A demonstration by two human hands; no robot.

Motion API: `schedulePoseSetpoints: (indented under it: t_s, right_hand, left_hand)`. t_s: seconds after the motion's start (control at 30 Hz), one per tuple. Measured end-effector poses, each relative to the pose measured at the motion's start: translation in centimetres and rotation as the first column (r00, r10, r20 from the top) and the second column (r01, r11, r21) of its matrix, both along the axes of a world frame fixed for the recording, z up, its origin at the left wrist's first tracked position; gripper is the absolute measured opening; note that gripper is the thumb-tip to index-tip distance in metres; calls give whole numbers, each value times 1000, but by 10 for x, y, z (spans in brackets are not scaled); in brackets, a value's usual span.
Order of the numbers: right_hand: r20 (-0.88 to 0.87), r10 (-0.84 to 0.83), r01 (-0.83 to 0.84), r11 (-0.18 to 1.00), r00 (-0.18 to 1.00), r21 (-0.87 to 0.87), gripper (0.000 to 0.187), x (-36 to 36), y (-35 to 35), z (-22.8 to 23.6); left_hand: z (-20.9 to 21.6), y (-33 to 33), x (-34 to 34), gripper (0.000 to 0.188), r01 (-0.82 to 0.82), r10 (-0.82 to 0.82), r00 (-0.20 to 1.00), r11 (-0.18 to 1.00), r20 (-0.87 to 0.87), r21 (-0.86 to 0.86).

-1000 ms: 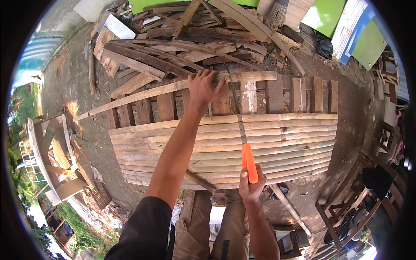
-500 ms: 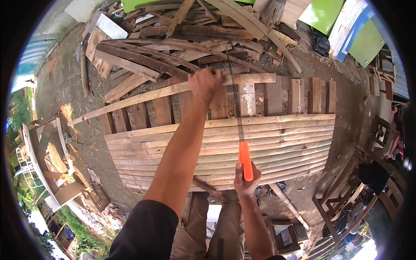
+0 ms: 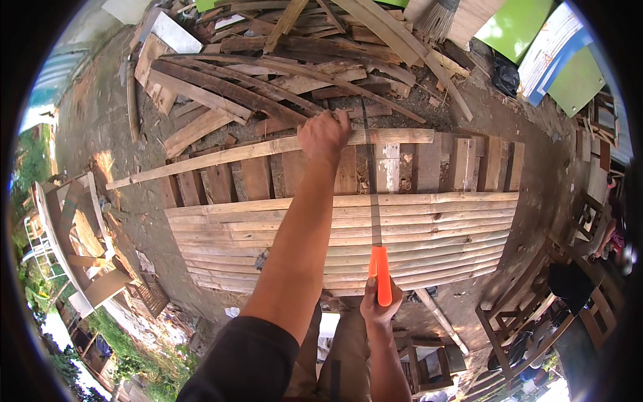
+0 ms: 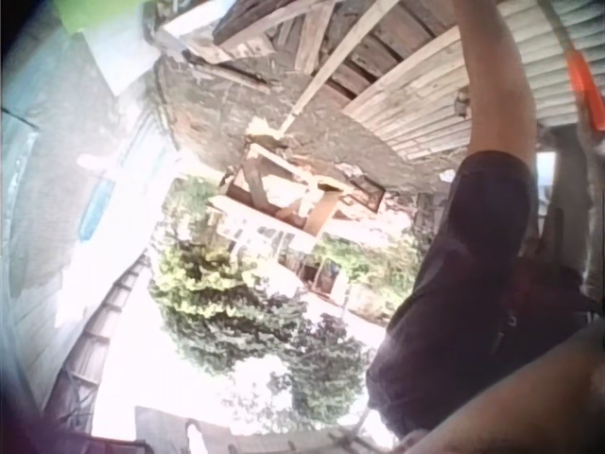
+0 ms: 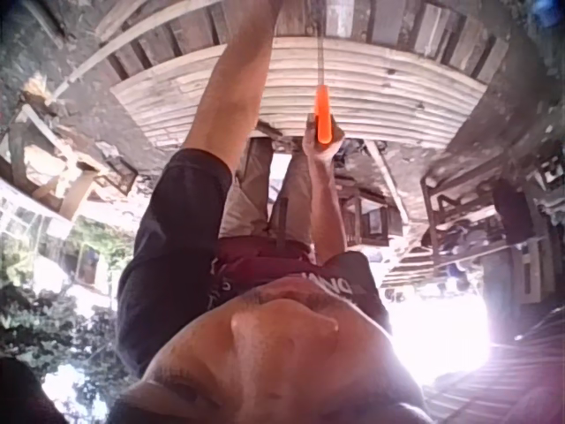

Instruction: The person positions a wooden slat onto a pallet frame, then uses a hand saw to cut the slat to length. After cutting, the person uses a hammer to drive nails into the slat to secure it to the pallet frame.

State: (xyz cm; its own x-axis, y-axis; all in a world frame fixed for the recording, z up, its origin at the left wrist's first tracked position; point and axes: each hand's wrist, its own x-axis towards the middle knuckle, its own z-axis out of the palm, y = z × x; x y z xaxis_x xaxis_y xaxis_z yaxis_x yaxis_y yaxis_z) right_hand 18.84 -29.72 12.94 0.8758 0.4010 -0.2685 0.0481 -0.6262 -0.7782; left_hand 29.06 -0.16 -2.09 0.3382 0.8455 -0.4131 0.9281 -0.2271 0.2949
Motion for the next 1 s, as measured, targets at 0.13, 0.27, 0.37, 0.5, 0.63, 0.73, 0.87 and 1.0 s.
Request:
schedulePoseSetpoints:
  t_s: [0.13, 0.27, 0.37, 0.5, 0.63, 0.73, 0.87, 1.0]
  right_hand:
    - [-34, 18, -19, 999, 999, -34, 28, 10, 10, 0]
    - [-23, 14, -15, 999, 1000, -30, 30, 8, 7, 1]
    - [32, 81, -79, 995, 996, -59, 29, 4, 6, 5]
    - [-22, 2, -2, 1000, 1000, -10, 28, 10, 16, 4]
    - [10, 56, -55, 997, 998, -48, 29, 4, 4, 5]
    - [11, 44, -44, 998, 999, -37, 29, 5, 5, 2]
    - [15, 30, -30, 1000, 999, -9, 27, 8, 11, 2]
    - [-10, 25, -25, 1000, 1000, 16, 25, 8, 17, -4]
  left_hand:
    - [0, 2, 0, 52, 5, -5, 1000, 1000, 5, -15]
    - [-2, 1, 0, 50, 10, -10, 1000, 1000, 6, -10]
    - [-3, 0, 1, 49, 12, -12, 1000, 1000, 14, 14]
    - [-3, 0, 0, 48, 14, -15, 999, 999, 33, 35]
    - [-8, 0, -3, 48, 6, -9, 999, 998, 41, 66]
    - [-9, -3, -5, 47, 57, -69, 992, 991, 103, 120]
    - [-15, -11, -25, 47, 279, -363, 905, 901, 221, 333]
    - [-19, -6, -30, 52, 374, -433, 880, 885, 196, 278]
